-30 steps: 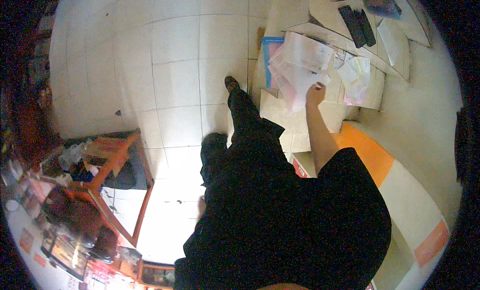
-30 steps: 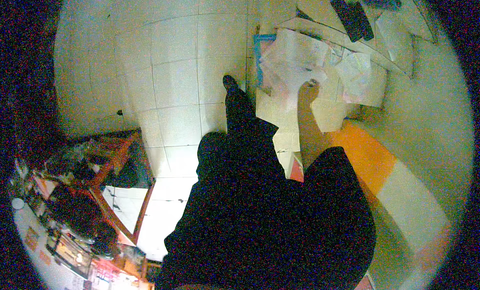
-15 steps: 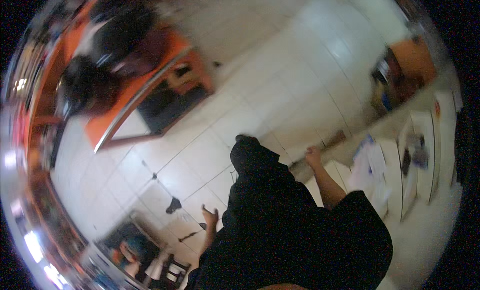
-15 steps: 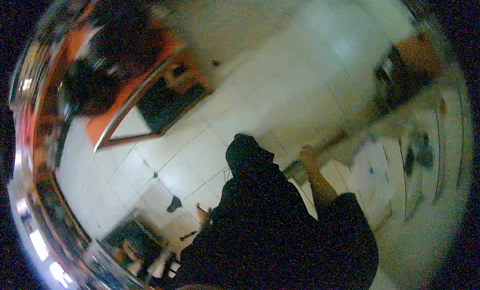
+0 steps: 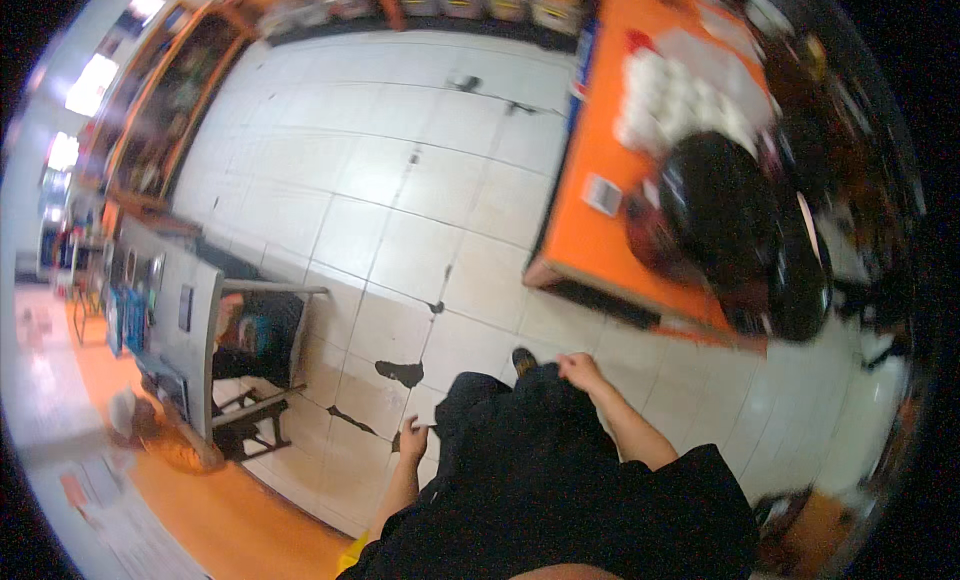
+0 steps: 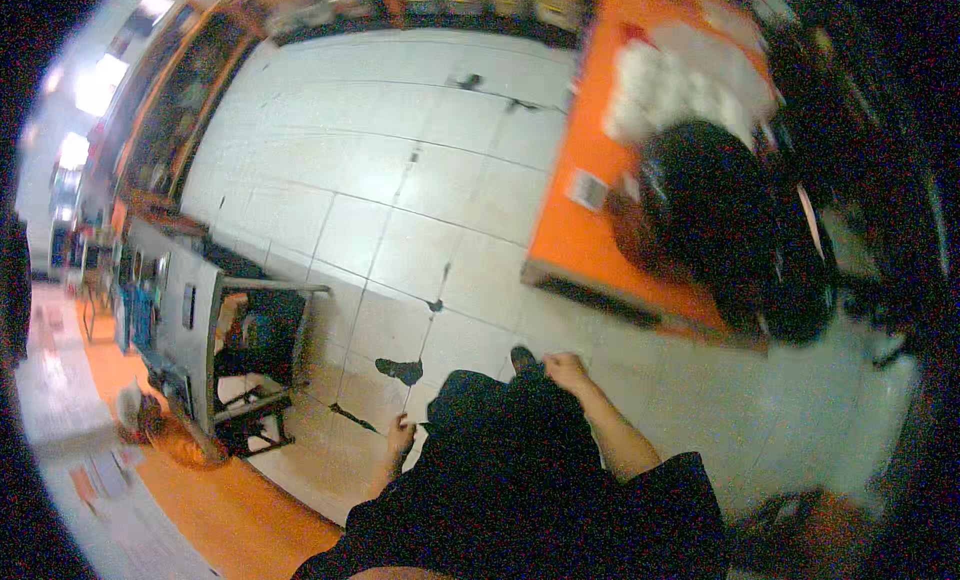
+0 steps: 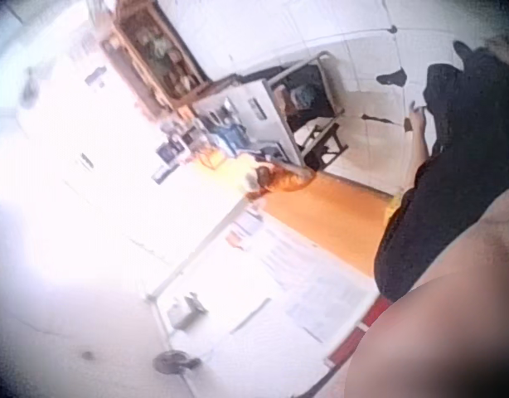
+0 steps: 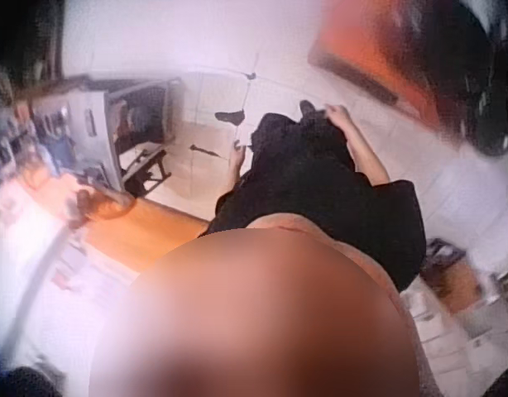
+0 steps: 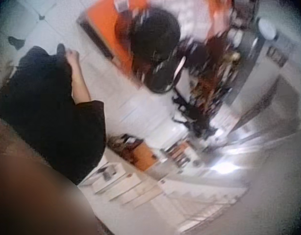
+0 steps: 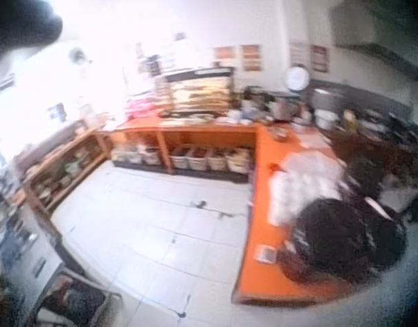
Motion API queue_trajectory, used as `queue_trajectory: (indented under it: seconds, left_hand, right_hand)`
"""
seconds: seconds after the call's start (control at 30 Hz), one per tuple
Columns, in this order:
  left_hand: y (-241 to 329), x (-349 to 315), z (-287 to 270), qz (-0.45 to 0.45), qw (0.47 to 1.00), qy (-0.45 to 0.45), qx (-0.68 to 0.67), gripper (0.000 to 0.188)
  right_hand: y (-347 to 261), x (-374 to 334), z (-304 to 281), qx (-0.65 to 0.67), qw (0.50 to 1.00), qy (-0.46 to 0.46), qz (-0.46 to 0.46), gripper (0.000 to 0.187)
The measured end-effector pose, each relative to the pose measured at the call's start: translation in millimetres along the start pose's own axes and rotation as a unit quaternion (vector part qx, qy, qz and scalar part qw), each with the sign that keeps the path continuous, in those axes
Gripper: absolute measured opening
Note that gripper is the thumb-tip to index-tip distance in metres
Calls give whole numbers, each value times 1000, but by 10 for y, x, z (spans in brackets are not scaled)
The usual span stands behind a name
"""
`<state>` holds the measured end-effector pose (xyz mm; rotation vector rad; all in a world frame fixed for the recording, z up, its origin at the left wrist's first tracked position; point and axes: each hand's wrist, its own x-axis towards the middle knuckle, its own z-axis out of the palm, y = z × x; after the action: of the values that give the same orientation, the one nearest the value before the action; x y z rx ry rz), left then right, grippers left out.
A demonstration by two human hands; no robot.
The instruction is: The person assembles a food order by placing rice, egg, and fried chicken into a paper container. They then add a bun and a sauce packet before handing the completed order to a customer.
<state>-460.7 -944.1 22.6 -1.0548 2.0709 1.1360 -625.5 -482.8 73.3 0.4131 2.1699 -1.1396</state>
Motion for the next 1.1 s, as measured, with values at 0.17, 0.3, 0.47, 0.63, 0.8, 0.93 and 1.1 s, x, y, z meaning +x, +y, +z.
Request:
queue_trajectory:
  seconds: [0.17,0.3,0.47,0.63,0.8,0.93,1.1]
  left_hand:
    - [-582,553,-672,-5,997,55,49,55]
    - [-105,1423,-1486,-100,994,-20,44,55]
    - [1661,3237,-2879,-15,1000,2,9,51]
    - [3767,5048,-4766,66,979,93,-171,43]
    - [5078,6274,-6304,62,959,134,-243,43]
    - [5238,6974,-7024,-10,979,95,-179,37]
    - [5196,7920,-7735,-54,977,58,-200,34]
  right_hand:
    - [-2820,1315,589,-107,960,-144,-216,52]
    - [-4008,2409,1021,-71,957,-25,-281,34]
    - [-4372,3510,950,-208,972,74,-82,36]
    - [-4770,4113,773,-255,959,88,82,20]
    - [-6267,5379,853,-299,939,92,146,19]
    - [-8520,7070,1239,-338,935,90,-64,20]
    - [-12009,8717,1780,-137,955,85,-247,16]
